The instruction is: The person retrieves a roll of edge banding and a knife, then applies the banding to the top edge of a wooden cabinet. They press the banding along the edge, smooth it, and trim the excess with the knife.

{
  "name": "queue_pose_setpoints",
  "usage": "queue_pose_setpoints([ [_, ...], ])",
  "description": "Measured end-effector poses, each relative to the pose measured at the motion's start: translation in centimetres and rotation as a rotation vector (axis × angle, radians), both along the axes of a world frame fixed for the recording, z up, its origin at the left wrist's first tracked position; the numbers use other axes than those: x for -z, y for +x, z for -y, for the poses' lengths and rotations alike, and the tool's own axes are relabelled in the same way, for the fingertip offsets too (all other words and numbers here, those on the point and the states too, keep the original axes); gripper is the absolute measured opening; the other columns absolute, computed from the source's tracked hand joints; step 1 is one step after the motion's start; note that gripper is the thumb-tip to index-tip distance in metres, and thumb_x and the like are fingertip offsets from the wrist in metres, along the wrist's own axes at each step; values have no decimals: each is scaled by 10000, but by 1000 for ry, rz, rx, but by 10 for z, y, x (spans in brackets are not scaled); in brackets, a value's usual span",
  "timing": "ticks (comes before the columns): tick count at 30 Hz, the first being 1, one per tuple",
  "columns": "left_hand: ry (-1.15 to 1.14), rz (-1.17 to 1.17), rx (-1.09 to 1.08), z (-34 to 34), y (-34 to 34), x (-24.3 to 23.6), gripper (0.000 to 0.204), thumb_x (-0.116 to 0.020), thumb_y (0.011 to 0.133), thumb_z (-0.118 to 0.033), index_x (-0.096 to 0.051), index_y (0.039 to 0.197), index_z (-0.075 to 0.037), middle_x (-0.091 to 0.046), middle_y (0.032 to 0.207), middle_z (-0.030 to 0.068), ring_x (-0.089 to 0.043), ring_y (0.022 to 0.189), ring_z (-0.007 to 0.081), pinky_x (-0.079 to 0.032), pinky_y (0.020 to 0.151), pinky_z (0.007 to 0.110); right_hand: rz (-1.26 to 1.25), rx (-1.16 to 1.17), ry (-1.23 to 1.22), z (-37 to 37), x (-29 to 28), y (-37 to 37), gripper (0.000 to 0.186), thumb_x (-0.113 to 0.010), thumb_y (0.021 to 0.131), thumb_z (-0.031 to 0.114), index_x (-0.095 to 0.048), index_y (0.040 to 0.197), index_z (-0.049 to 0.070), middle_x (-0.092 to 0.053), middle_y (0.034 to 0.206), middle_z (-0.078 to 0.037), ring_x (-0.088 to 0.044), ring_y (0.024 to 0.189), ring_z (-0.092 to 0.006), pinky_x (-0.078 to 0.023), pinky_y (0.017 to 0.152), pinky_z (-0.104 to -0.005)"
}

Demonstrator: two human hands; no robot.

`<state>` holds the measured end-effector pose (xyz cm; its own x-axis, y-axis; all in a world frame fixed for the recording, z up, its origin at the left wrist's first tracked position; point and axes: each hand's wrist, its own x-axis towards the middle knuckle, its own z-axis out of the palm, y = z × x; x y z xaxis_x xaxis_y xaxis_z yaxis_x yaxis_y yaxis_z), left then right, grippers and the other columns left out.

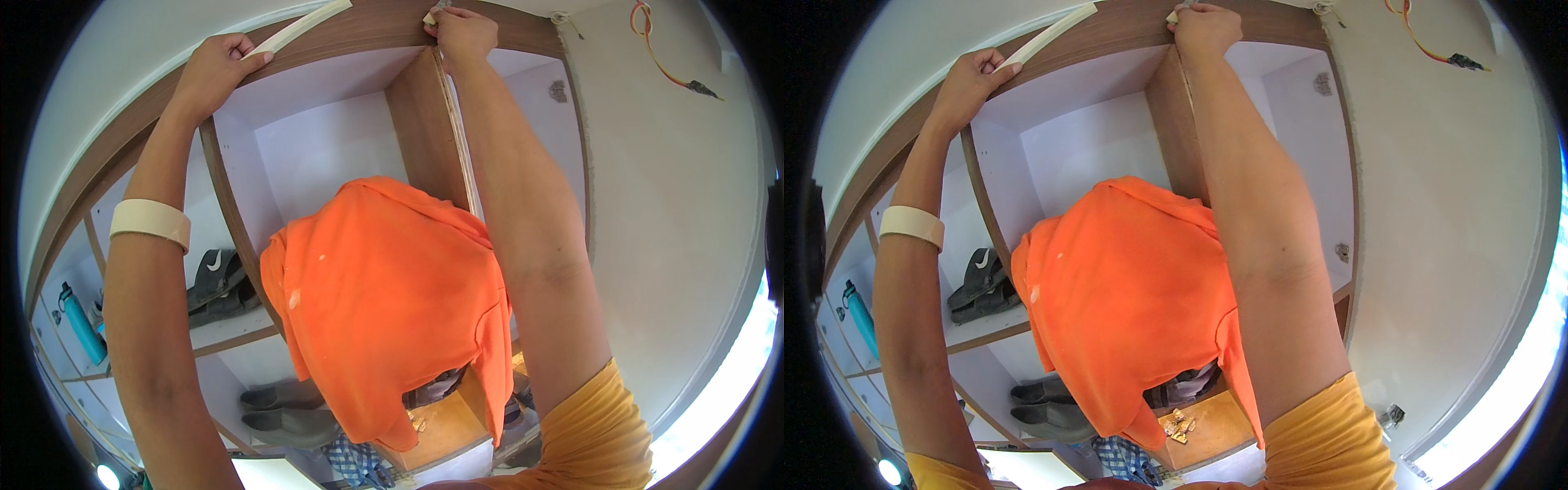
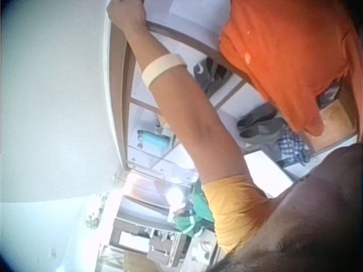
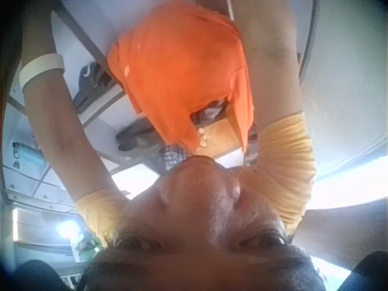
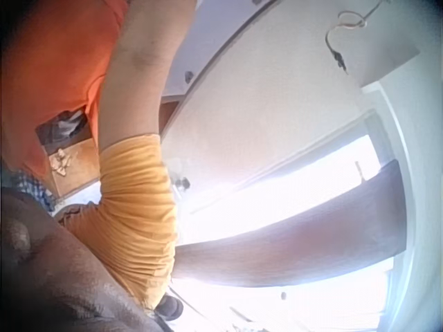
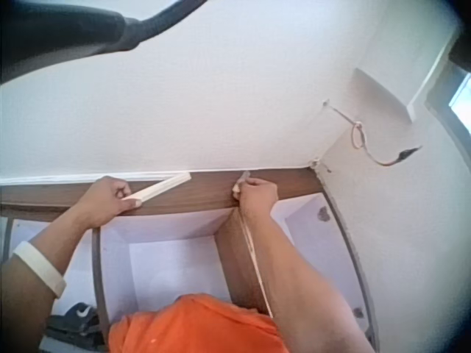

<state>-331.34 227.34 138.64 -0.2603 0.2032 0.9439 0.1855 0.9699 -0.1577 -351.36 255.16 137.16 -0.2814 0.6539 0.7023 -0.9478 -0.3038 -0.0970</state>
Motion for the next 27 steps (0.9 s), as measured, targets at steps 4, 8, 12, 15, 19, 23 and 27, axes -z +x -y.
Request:
queue_pose_setpoints([
  [4,-8,-15,-7,3,-1,2,402,-777,890,-444,-607,776,-98,-491,621,-44,-396,595,95,-307,581,309,73,60,17,12,3,10,136,-771,844,43,-783,912,-74,-750,743,-138,-722,618,-184,-575,569,-299],
  [8,-5,-7,-12,3,-1,0,400,-776,892,-445,-611,776,-100,-495,614,-42,-396,585,95,-309,578,312,46,28,52,19,3,17,137,-768,856,59,-786,910,-66,-753,746,-137,-723,618,-177,-577,577,-303],
  [12,-1,-12,-15,5,-2,1,406,-774,896,-450,-611,773,-100,-495,608,-39,-393,579,97,-311,574,313,97,63,89,25,10,30,116,-761,863,57,-792,896,-50,-754,746,-124,-720,621,-166,-576,584,-297],
  [15,0,-5,-7,4,-2,0,406,-772,898,-453,-614,777,-99,-497,610,-38,-395,580,98,-313,573,314,114,71,112,24,11,35,101,-761,863,52,-796,883,-40,-753,742,-115,-717,622,-160,-576,587,-294],
  [19,2,-3,-26,3,-1,1,402,-770,900,-448,-621,789,-92,-502,616,-37,-397,587,98,-316,576,314,106,33,142,27,12,37,105,-765,862,55,-796,885,-43,-751,739,-111,-713,622,-157,-575,590,-290],
  [23,-31,-27,-9,4,-3,0,401,-766,904,-437,-621,793,-80,-507,626,-34,-403,599,98,-320,579,314,24,-36,175,23,9,26,150,-768,856,53,-784,943,-68,-754,778,-119,-712,645,-157,-576,594,-283],
  [27,-14,-11,-3,1,-3,-2,394,-766,909,-425,-624,801,-74,-509,635,-33,-404,606,99,-327,586,315,-81,-153,214,11,14,12,201,-750,868,27,-756,1029,-93,-742,886,-137,-714,716,-171,-603,632,-278],
])
